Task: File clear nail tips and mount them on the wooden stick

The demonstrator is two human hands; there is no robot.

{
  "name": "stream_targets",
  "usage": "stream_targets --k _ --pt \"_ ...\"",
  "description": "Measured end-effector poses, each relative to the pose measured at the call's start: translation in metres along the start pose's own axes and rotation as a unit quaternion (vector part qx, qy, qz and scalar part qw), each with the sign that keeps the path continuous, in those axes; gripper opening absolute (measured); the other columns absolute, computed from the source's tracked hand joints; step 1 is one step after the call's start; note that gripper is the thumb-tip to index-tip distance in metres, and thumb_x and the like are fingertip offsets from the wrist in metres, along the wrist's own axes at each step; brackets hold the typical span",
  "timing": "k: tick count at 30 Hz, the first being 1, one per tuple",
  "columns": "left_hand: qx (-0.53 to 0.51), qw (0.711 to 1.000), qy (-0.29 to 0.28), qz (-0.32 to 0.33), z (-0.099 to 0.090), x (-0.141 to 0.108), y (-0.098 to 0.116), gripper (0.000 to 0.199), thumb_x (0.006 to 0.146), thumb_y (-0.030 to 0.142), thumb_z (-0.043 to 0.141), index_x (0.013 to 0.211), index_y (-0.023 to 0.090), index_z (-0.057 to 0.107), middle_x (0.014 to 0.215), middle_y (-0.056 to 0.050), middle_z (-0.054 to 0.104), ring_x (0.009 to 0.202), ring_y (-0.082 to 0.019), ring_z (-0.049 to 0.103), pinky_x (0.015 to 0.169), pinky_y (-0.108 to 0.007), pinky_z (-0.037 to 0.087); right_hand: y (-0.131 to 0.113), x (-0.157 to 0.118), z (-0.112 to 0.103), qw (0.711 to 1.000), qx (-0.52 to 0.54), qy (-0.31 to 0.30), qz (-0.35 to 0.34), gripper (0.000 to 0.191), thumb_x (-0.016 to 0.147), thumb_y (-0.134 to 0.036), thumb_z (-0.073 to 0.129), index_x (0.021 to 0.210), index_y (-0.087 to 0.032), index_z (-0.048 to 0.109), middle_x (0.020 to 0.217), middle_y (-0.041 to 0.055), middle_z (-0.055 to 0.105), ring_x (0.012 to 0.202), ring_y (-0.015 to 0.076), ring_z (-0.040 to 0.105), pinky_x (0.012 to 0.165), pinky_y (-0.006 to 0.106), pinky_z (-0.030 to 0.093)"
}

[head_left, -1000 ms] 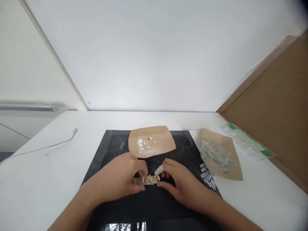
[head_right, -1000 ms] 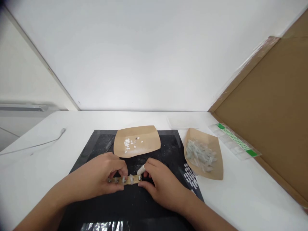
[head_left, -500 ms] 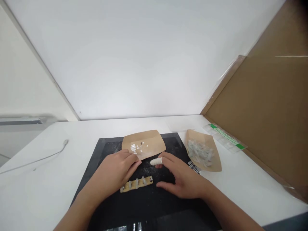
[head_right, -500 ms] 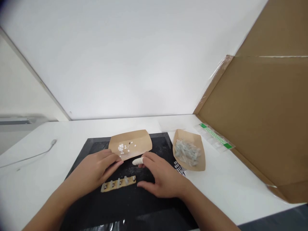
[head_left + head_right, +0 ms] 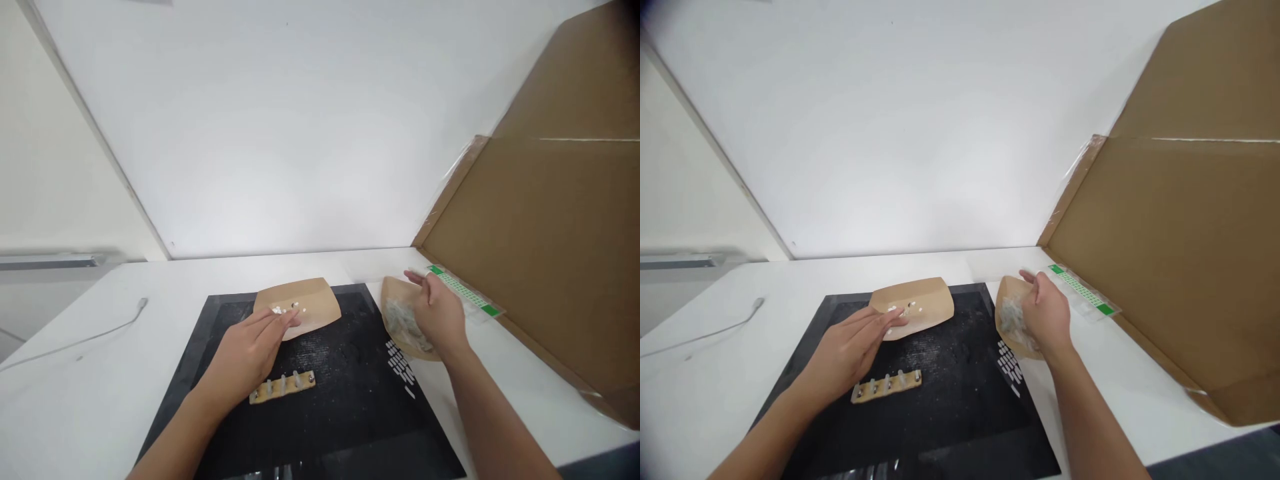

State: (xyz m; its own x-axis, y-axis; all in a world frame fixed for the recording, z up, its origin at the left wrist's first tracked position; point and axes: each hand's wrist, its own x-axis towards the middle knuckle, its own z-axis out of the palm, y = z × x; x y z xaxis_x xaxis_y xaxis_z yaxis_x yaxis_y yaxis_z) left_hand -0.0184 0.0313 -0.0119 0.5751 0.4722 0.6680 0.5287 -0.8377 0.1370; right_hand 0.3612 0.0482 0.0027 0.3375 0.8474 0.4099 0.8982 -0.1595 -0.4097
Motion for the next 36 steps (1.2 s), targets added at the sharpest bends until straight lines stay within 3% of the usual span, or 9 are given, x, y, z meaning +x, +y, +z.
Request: stream_targets --k 3,6,8,12,20,36 --pt "0.009 1.0 0.005 -0.009 0.001 0.0 0.002 0.064 0.099 0.0 0.046 0.159 0.02 0.034 0.121 -0.01 0.076 0.103 -0.021 0.069 0.091 -0.039 0.062 0.019 0.01 0.006 0.996 -0.023 -0.08 -0.015 0.033 0.1 -0.045 0.048 0.108 -0.019 0.066 0.118 0.0142 0.075 0.105 0.0312 0.069 0.081 0.035 0.046" --pt "0.014 1.0 0.004 -0.016 -0.001 0.001 0.005 0.066 0.1 0.0 0.046 0.16 0.022 0.032 0.12 -0.009 0.076 0.099 -0.02 0.068 0.088 -0.037 0.061 0.029 0.009 0.013 0.986 -0.047 -0.155 -0.041 0.051 0.088 -0.057 0.067 0.12 -0.018 0.067 0.122 0.0156 0.073 0.109 0.0354 0.067 0.083 0.036 0.047" --pt "0.011 1.0 0.0 -0.015 -0.002 0.003 0.007 0.065 0.1 0.001 0.047 0.16 0.022 0.033 0.119 -0.009 0.076 0.096 -0.02 0.067 0.087 -0.035 0.061 0.03 0.006 0.015 0.979 -0.061 -0.187 -0.053 0.054 0.084 -0.056 0.071 0.122 -0.018 0.069 0.123 0.0152 0.073 0.111 0.0357 0.067 0.084 0.037 0.046" --pt "0.001 1.0 -0.003 0.0 -0.005 0.006 0.01 0.06 0.1 0.001 0.048 0.157 0.018 0.039 0.118 -0.01 0.075 0.098 -0.021 0.066 0.089 -0.036 0.06 0.026 0.003 0.012 0.973 -0.077 -0.209 -0.06 0.036 0.085 -0.05 0.071 0.109 -0.023 0.073 0.113 0.0097 0.077 0.102 0.0319 0.069 0.077 0.034 0.044" --pt "0.01 1.0 0.013 0.01 -0.007 0.007 0.012 0.041 0.099 0.007 0.052 0.139 0.014 0.055 0.109 -0.011 0.075 0.097 -0.023 0.067 0.088 -0.04 0.06 0.021 0.002 0.008 0.975 -0.104 -0.195 -0.037 0.019 0.086 -0.044 0.067 0.085 -0.025 0.069 0.087 0.0055 0.075 0.078 0.0255 0.066 0.059 0.029 0.031" --pt "-0.004 1.0 0.011 0.016 -0.009 0.009 0.015 0.03 0.094 0.003 0.054 0.122 0.013 0.061 0.098 -0.01 0.072 0.091 -0.023 0.063 0.085 -0.039 0.057 0.028 0.012 -0.003 0.992 -0.099 -0.067 -0.025 0.037 0.094 -0.052 0.055 0.071 -0.025 0.046 0.075 0.0042 0.065 0.069 0.0223 0.057 0.059 0.031 0.03"
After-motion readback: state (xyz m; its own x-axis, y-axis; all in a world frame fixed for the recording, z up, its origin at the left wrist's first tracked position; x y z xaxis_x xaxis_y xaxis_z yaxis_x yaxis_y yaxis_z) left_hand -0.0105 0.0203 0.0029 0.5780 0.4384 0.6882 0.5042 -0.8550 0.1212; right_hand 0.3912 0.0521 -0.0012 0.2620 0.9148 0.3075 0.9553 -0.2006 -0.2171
